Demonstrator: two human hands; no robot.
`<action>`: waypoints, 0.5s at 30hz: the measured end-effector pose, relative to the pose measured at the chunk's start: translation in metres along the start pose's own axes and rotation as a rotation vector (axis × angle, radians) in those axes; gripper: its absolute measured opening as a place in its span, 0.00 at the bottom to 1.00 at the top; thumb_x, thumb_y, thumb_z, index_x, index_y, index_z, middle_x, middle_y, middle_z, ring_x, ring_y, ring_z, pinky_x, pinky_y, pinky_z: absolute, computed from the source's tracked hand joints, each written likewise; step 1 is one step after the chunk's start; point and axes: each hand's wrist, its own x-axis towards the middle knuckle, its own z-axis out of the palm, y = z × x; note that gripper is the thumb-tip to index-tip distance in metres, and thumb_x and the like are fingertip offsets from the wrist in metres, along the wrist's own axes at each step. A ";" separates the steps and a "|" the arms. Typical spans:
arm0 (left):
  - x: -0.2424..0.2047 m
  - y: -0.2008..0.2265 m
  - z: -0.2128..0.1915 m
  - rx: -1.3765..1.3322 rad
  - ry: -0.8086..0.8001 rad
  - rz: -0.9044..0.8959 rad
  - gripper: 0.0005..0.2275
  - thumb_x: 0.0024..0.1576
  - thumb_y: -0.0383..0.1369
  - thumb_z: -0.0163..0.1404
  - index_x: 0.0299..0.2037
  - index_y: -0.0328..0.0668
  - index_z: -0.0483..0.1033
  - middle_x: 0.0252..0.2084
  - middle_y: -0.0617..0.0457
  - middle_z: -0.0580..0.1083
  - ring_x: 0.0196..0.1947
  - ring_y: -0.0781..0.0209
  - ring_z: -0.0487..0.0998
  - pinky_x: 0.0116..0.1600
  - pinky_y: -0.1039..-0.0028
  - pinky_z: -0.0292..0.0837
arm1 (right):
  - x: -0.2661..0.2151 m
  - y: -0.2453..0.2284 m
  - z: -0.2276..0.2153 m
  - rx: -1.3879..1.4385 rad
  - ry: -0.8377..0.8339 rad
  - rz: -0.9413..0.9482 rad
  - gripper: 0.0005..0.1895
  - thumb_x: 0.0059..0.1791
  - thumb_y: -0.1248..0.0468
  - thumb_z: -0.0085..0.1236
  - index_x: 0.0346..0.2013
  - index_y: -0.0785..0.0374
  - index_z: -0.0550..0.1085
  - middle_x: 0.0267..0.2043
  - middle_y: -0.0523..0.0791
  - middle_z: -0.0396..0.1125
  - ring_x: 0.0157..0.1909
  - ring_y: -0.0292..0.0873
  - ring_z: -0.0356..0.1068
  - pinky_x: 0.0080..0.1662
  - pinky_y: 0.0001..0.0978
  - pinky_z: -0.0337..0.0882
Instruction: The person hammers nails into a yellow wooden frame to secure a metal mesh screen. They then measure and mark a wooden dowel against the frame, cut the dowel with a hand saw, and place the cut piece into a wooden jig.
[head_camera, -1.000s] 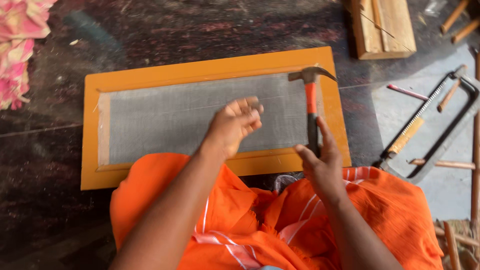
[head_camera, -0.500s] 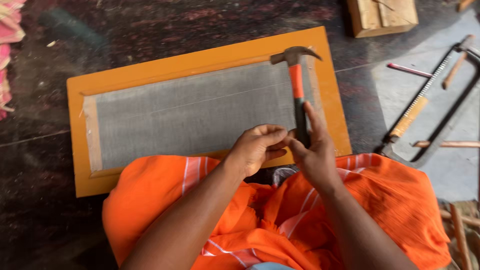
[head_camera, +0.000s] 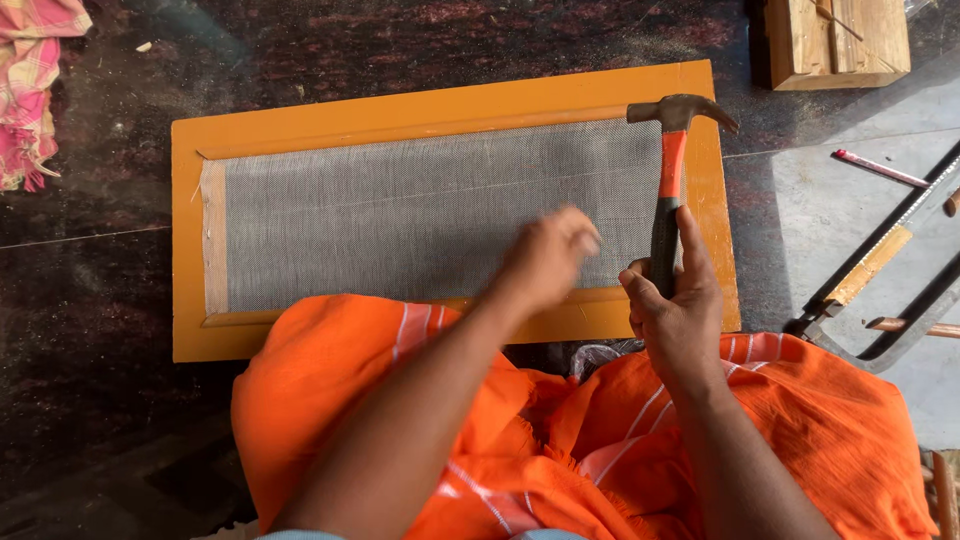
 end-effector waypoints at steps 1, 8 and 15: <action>0.015 -0.007 -0.013 0.006 0.134 0.059 0.07 0.62 0.33 0.49 0.44 0.42 0.77 0.37 0.48 0.81 0.37 0.55 0.83 0.43 0.65 0.78 | -0.001 0.000 0.000 0.020 -0.006 -0.004 0.47 0.49 0.77 0.53 0.79 0.61 0.44 0.31 0.41 0.66 0.21 0.28 0.57 0.21 0.22 0.60; 0.074 -0.053 -0.089 0.123 0.690 0.048 0.03 0.58 0.32 0.54 0.39 0.46 0.80 0.42 0.55 0.79 0.46 0.54 0.79 0.55 0.60 0.66 | 0.001 0.003 0.002 -0.006 -0.005 0.007 0.47 0.48 0.76 0.52 0.79 0.61 0.44 0.29 0.41 0.65 0.20 0.28 0.57 0.21 0.22 0.60; 0.102 -0.054 -0.083 0.131 0.712 0.072 0.02 0.61 0.33 0.55 0.38 0.48 0.81 0.46 0.61 0.71 0.50 0.61 0.73 0.61 0.62 0.64 | 0.003 0.005 0.008 -0.244 0.019 0.042 0.45 0.48 0.74 0.53 0.77 0.63 0.45 0.31 0.41 0.68 0.23 0.30 0.63 0.22 0.23 0.63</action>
